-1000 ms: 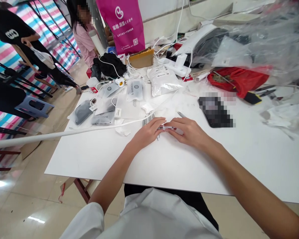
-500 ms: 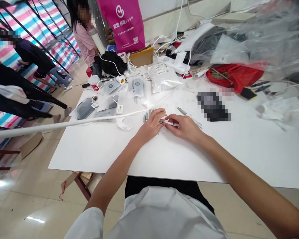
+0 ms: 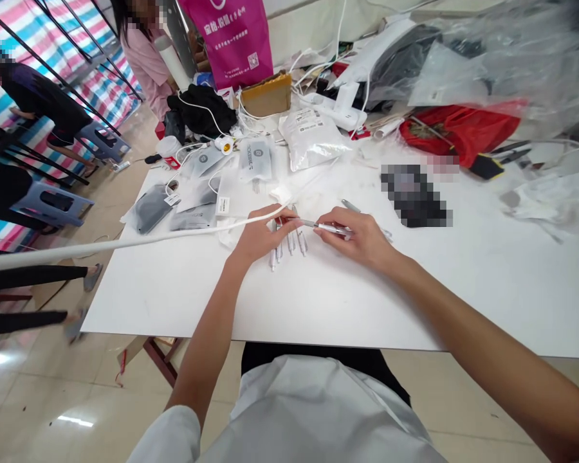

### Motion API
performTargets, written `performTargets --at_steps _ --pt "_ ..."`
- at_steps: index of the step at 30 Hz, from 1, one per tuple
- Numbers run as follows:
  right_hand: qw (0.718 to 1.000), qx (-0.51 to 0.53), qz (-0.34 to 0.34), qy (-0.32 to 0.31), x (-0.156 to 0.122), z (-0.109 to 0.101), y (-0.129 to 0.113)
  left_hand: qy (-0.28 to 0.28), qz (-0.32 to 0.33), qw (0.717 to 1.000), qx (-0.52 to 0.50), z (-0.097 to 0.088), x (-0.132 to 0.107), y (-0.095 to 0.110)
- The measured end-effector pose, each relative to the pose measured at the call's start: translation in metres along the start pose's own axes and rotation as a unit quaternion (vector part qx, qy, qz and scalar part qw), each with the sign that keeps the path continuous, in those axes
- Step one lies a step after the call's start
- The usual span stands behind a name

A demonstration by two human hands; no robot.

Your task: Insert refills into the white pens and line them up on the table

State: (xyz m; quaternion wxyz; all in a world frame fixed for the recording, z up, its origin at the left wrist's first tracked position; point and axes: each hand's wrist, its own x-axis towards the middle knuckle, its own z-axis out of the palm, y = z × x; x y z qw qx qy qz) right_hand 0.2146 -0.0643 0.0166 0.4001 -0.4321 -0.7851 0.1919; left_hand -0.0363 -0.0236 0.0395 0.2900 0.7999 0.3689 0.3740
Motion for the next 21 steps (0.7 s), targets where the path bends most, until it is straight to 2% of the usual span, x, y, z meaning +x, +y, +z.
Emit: performTargets --at_steps 5,11,17,21 --pt "0.999 -0.027 -0.016 0.003 -0.002 -0.001 0.009 0.025 0.008 0.998 -0.053 0.007 0.002 0.006" --pt "0.998 -0.051 0.033 -0.009 -0.003 -0.001 0.023 0.053 0.029 0.996 -0.067 0.021 0.001 0.001" --pt "0.993 -0.107 -0.036 -0.040 -0.002 -0.004 0.021 0.080 0.052 0.993 -0.071 0.031 0.001 -0.002" --pt "0.991 -0.121 -0.045 -0.044 -0.002 -0.001 0.018 0.055 0.011 0.996 -0.066 0.030 0.000 -0.001"
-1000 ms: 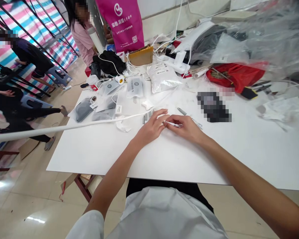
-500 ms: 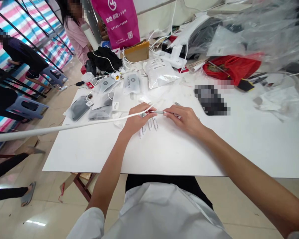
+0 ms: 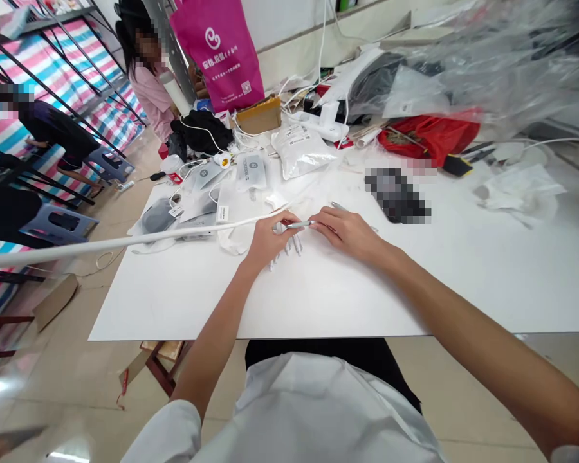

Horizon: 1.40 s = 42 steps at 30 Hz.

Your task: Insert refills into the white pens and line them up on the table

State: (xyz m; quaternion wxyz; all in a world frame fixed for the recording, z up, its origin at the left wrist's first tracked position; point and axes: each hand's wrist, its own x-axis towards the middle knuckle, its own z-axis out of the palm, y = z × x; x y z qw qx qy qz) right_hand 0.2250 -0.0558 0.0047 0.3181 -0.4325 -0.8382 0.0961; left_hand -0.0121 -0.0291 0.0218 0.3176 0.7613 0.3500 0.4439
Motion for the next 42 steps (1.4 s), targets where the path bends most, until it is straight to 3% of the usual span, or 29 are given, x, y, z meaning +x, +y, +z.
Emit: performTargets --at_steps 3,6,12,18,22,26,30,34,37,42 --pt "1.000 0.010 0.000 0.019 0.000 0.002 -0.001 -0.029 -0.038 0.999 -0.021 -0.001 -0.001 0.001" --pt "0.999 0.030 0.022 0.031 0.000 0.003 0.000 -0.010 -0.050 0.998 -0.036 0.000 -0.002 0.001" --pt "0.999 0.038 0.030 -0.020 -0.004 0.005 0.006 -0.016 0.004 0.997 -0.069 0.001 -0.002 0.002" --pt "0.999 0.019 0.046 0.014 -0.002 0.007 0.000 -0.025 -0.118 0.991 -0.049 -0.009 0.000 0.002" --pt "0.999 -0.022 0.021 0.022 -0.003 0.007 -0.002 -0.027 -0.080 0.996 -0.024 -0.012 0.000 0.001" --pt "0.998 -0.044 0.017 0.033 -0.004 0.006 -0.004 -0.031 -0.136 0.990 -0.031 -0.009 0.000 0.004" --pt "0.998 -0.051 0.027 0.039 -0.003 0.005 -0.007 -0.045 -0.098 0.993 -0.042 -0.008 0.001 0.008" --pt "0.998 -0.043 0.035 0.044 -0.002 0.004 -0.007 -0.032 -0.146 0.988 -0.049 -0.009 0.001 0.005" --pt "0.998 -0.037 0.043 0.041 -0.002 0.004 -0.006 -0.041 -0.113 0.991 -0.051 -0.009 0.001 0.004" --pt "0.998 -0.036 0.036 0.047 -0.003 0.004 -0.006 -0.038 -0.149 0.987 -0.048 -0.008 0.002 0.008"
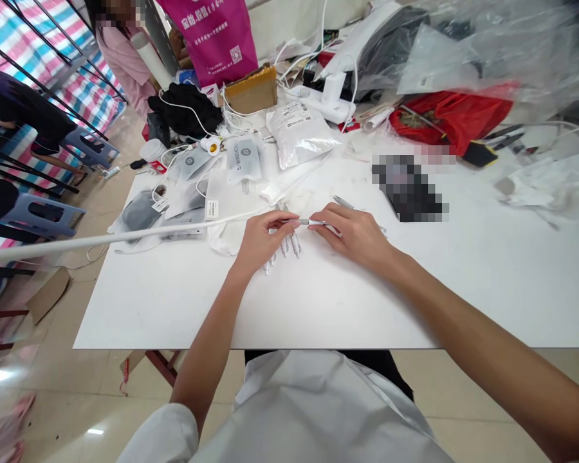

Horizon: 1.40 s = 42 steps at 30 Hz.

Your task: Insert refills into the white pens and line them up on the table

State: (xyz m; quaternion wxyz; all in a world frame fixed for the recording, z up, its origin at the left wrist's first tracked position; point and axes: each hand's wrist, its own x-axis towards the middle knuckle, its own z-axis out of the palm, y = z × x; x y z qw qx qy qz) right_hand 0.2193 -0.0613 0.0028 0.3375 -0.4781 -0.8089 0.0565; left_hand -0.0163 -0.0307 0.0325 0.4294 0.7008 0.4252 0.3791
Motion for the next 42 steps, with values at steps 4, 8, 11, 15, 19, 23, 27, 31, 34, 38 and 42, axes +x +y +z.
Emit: performTargets --at_steps 4,8,11,15,19,23,27,31,34,38,42 --pt "1.000 0.020 -0.007 0.009 0.000 0.000 0.000 0.001 0.032 0.999 -0.015 0.000 0.000 0.003" --pt "1.000 0.019 -0.011 -0.008 0.001 -0.002 -0.001 0.012 0.011 1.000 -0.027 0.000 -0.001 0.003" --pt "0.996 0.074 0.024 -0.035 0.001 -0.005 -0.004 0.030 0.060 0.998 -0.002 0.000 -0.002 0.004" --pt "0.970 0.207 0.116 -0.046 0.006 -0.010 -0.009 0.049 0.114 0.992 -0.002 0.003 -0.001 0.007" --pt "0.921 0.333 0.203 0.016 0.012 -0.019 -0.010 0.088 0.073 0.993 -0.021 0.004 0.001 0.001" --pt "0.910 0.364 0.181 0.082 0.015 -0.026 -0.010 0.090 -0.001 0.995 -0.054 0.007 0.002 -0.009" --pt "0.923 0.351 0.098 0.120 0.012 -0.023 -0.016 0.070 -0.035 0.995 -0.061 0.013 0.000 -0.009" --pt "0.902 0.416 0.082 0.078 0.005 -0.015 -0.024 0.015 -0.085 0.989 -0.123 0.020 -0.003 -0.001" --pt "0.906 0.411 0.075 0.066 0.001 -0.012 -0.026 -0.026 -0.131 0.974 -0.184 0.022 -0.005 0.005" --pt "0.917 0.385 0.055 0.081 -0.001 -0.013 -0.027 -0.067 -0.140 0.962 -0.226 0.026 -0.008 0.010" --pt "0.902 0.420 0.050 0.080 -0.002 -0.015 -0.030 -0.131 -0.152 0.938 -0.283 0.033 -0.012 0.015"
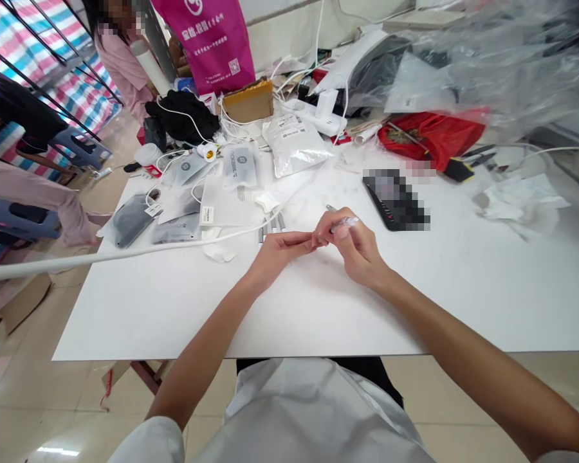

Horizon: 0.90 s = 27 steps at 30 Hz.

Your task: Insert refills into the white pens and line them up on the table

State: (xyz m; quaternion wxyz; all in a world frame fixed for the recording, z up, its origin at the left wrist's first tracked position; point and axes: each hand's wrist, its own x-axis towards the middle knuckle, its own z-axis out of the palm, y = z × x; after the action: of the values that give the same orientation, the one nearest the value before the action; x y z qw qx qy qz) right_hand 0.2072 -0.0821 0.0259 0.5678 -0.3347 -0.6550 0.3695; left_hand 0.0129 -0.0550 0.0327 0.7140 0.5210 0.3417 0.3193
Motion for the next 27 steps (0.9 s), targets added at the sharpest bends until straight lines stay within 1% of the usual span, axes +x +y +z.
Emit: performTargets --at_steps 2,5,8,11,14,16,19,23,27 --pt "1.000 0.024 0.013 -0.005 0.000 0.000 -0.001 -0.018 -0.014 0.999 -0.034 0.005 -0.001 -0.001" --pt "0.997 0.051 0.050 -0.011 0.001 0.001 -0.004 -0.029 -0.026 0.996 -0.078 0.010 -0.001 -0.003" --pt "0.992 0.088 0.088 -0.008 0.005 -0.001 -0.012 -0.026 -0.038 0.996 -0.083 0.010 0.000 -0.006" --pt "0.984 0.119 0.124 0.052 0.010 -0.010 -0.023 0.013 -0.038 0.998 -0.058 0.006 0.002 -0.008" --pt "0.973 0.112 0.163 0.120 0.014 -0.028 -0.030 0.048 -0.008 0.999 -0.021 0.000 0.003 -0.005" --pt "0.969 0.111 0.166 0.143 0.017 -0.040 -0.029 0.055 0.012 0.998 -0.010 -0.004 0.003 -0.001" --pt "0.969 0.117 0.159 0.147 0.020 -0.051 -0.023 0.058 0.029 0.998 -0.012 -0.008 0.003 0.003" --pt "0.967 0.127 0.169 0.144 0.022 -0.053 -0.016 0.054 0.032 0.998 -0.006 -0.008 0.003 0.004" --pt "0.959 0.171 0.173 0.145 0.021 -0.049 -0.014 0.059 0.042 0.997 0.030 -0.002 0.002 0.004"
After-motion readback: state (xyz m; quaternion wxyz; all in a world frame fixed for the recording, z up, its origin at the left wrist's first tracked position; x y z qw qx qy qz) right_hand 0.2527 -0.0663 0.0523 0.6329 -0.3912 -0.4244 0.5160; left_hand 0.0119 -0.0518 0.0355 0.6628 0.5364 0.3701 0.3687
